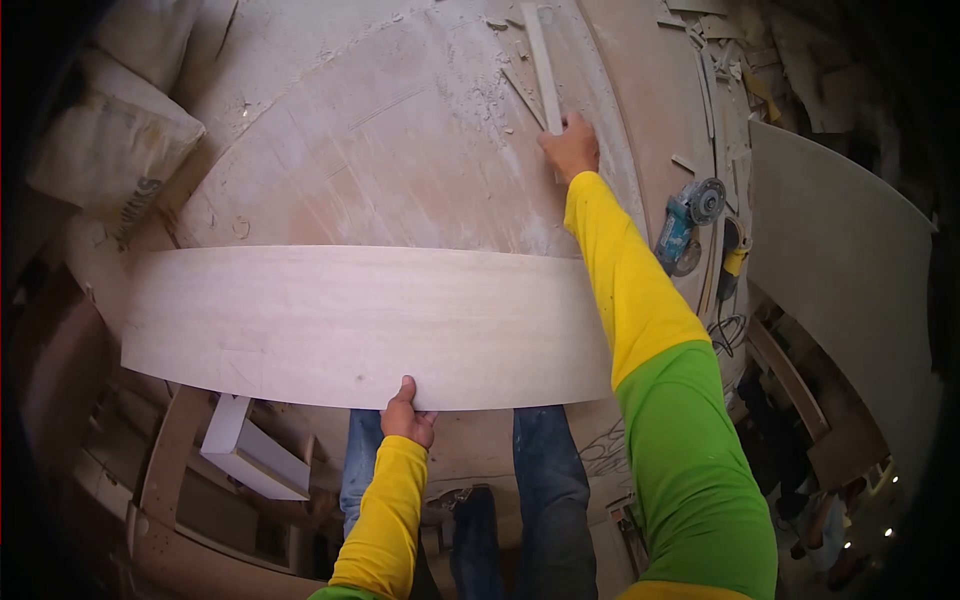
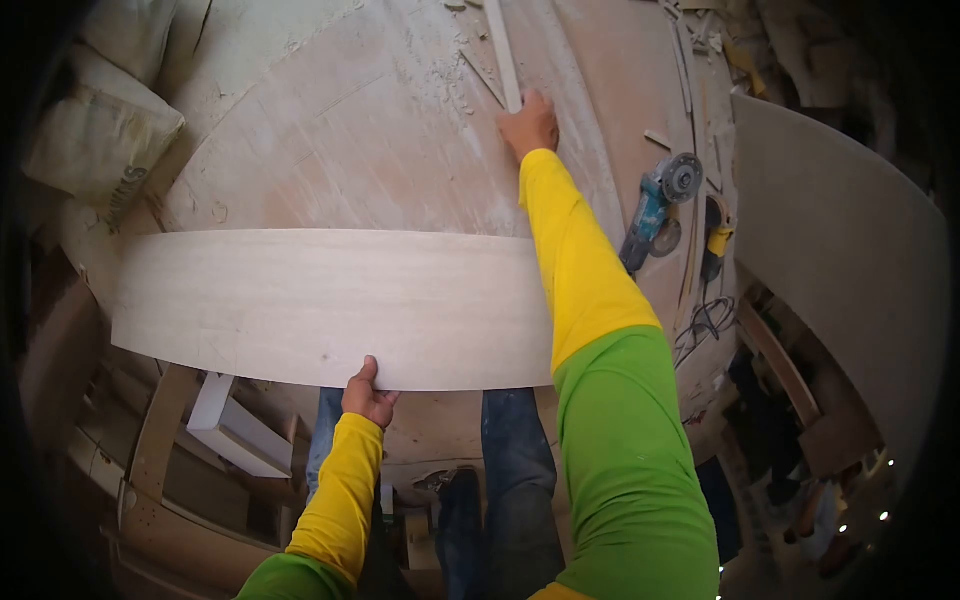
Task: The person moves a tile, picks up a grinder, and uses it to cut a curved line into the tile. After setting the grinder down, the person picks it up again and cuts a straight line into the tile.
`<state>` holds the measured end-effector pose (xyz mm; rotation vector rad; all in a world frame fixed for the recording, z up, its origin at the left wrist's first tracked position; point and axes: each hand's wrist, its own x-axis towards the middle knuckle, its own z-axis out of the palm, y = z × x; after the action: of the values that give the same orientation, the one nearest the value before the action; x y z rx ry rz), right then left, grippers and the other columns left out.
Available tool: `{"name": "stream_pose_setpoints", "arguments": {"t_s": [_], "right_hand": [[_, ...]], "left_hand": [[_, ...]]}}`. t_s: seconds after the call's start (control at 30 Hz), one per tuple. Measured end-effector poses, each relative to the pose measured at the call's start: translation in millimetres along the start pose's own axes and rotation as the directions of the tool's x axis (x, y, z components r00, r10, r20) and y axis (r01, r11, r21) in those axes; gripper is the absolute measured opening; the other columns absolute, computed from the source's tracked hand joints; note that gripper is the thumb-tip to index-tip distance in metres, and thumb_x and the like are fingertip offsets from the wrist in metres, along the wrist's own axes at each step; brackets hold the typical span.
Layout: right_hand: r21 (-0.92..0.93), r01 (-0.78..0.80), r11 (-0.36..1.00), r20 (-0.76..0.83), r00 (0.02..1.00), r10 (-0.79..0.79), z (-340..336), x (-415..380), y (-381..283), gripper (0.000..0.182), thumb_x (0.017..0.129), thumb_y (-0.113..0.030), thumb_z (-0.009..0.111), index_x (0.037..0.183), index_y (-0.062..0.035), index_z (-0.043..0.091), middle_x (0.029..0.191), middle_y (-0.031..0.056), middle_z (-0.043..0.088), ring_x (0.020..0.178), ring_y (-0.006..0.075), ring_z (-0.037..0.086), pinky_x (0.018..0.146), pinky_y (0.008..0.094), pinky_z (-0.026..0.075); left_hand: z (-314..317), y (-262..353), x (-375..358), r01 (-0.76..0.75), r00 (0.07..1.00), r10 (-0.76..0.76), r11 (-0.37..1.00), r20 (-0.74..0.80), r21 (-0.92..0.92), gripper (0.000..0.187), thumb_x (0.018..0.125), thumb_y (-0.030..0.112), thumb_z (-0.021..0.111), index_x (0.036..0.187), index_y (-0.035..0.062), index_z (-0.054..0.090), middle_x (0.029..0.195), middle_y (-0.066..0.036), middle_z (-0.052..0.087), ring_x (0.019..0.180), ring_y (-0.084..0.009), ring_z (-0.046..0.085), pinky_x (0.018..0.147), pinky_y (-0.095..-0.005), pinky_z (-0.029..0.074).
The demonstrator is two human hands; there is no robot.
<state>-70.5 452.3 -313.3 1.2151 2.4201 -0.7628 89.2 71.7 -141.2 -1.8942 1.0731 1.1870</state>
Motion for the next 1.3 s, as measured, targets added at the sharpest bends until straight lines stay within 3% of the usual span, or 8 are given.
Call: {"name": "stream_pose_setpoints", "arguments": {"t_s": [0.57,0.67,0.73,0.77,0.83,0.93,1.03,1.3], "right_hand": [[-0.200,-0.027,0.979,-0.244,0.969,-0.023,-114,58,65,0.033,0.082,-0.020,0.064,0.108,-0.0020,0.059,0.108,0.0270,0.066,0.104,0.0442,0.063,0.089,0.0491,0.051],[-0.229,-0.101,0.968,-0.410,0.912,-0.002,-129,60,76,0.033,0.082,-0.022,0.066,0.109,-0.0040,0.060,0.109,0.0259,0.065,0.110,0.0421,0.061,0.091,0.0506,0.050],[-0.423,-0.178,0.889,-0.713,0.671,-0.205,-131,35,55,0.036,0.084,-0.027,0.066,0.113,-0.0070,0.061,0.114,0.0236,0.063,0.115,0.0402,0.059,0.095,0.0514,0.048],[-0.421,-0.177,0.890,-0.710,0.674,-0.202,-116,34,52,0.036,0.084,-0.027,0.066,0.113,-0.0070,0.061,0.114,0.0236,0.063,0.115,0.0402,0.059,0.095,0.0514,0.048],[-0.350,0.078,0.934,-0.233,0.958,-0.167,-82,31,48,0.042,0.083,-0.033,0.067,0.117,-0.0084,0.060,0.119,0.0221,0.062,0.115,0.0399,0.059,0.099,0.0507,0.047],[-0.218,0.247,0.944,0.078,0.969,-0.235,-16,8,30,0.041,0.083,-0.032,0.065,0.116,-0.0096,0.061,0.118,0.0200,0.062,0.113,0.0390,0.060,0.098,0.0508,0.047],[-0.306,0.182,0.935,-0.055,0.977,-0.208,41,19,39,0.032,0.084,-0.019,0.061,0.115,-0.0088,0.062,0.113,0.0204,0.065,0.109,0.0402,0.062,0.091,0.0494,0.051],[-0.317,0.192,0.929,-0.131,0.961,-0.244,-77,24,122,0.035,0.087,-0.033,0.063,0.107,-0.0036,0.062,0.099,0.0206,0.067,0.090,0.0405,0.064,0.080,0.0434,0.051]], "left_hand": [[-11,-4,10,-0.032,0.998,0.033,0.999,0.057,-0.007,0.044,0.098,0.023,0.063,0.135,0.0046,0.049,0.135,-0.012,0.056,0.120,-0.0314,0.056,0.102,-0.0560,0.042],[-14,-6,13,-0.037,0.997,0.038,0.999,0.060,-0.011,0.044,0.098,0.024,0.062,0.135,0.0044,0.049,0.134,-0.012,0.057,0.120,-0.0319,0.056,0.102,-0.0554,0.043],[-15,-4,14,-0.047,0.997,0.047,0.999,0.057,-0.010,0.044,0.098,0.024,0.062,0.135,0.0045,0.050,0.133,-0.012,0.057,0.119,-0.0322,0.057,0.102,-0.0551,0.043],[-16,-4,13,-0.042,0.997,0.042,0.999,0.067,-0.002,0.043,0.098,0.024,0.062,0.135,0.0055,0.050,0.133,-0.011,0.058,0.118,-0.0324,0.057,0.101,-0.0551,0.043],[-11,-5,10,-0.037,0.996,0.037,0.999,0.079,0.001,0.042,0.098,0.025,0.062,0.135,0.0066,0.050,0.133,-0.011,0.058,0.118,-0.0326,0.057,0.101,-0.0550,0.042],[-7,-4,7,-0.010,0.997,0.006,0.999,0.073,0.054,0.044,0.101,0.030,0.057,0.137,0.0084,0.048,0.136,-0.011,0.055,0.124,-0.0304,0.054,0.105,-0.0526,0.040],[-3,0,-5,-0.035,0.999,0.038,0.995,-0.029,0.094,0.046,0.097,0.028,0.064,0.136,0.0110,0.047,0.131,-0.009,0.058,0.120,-0.0301,0.056,0.099,-0.0527,0.044],[1,-5,-7,-0.100,0.994,0.095,0.992,-0.063,-0.081,0.051,0.092,0.019,0.070,0.135,0.0167,0.045,0.127,-0.010,0.059,0.113,-0.0281,0.059,0.092,-0.0500,0.048]]}}
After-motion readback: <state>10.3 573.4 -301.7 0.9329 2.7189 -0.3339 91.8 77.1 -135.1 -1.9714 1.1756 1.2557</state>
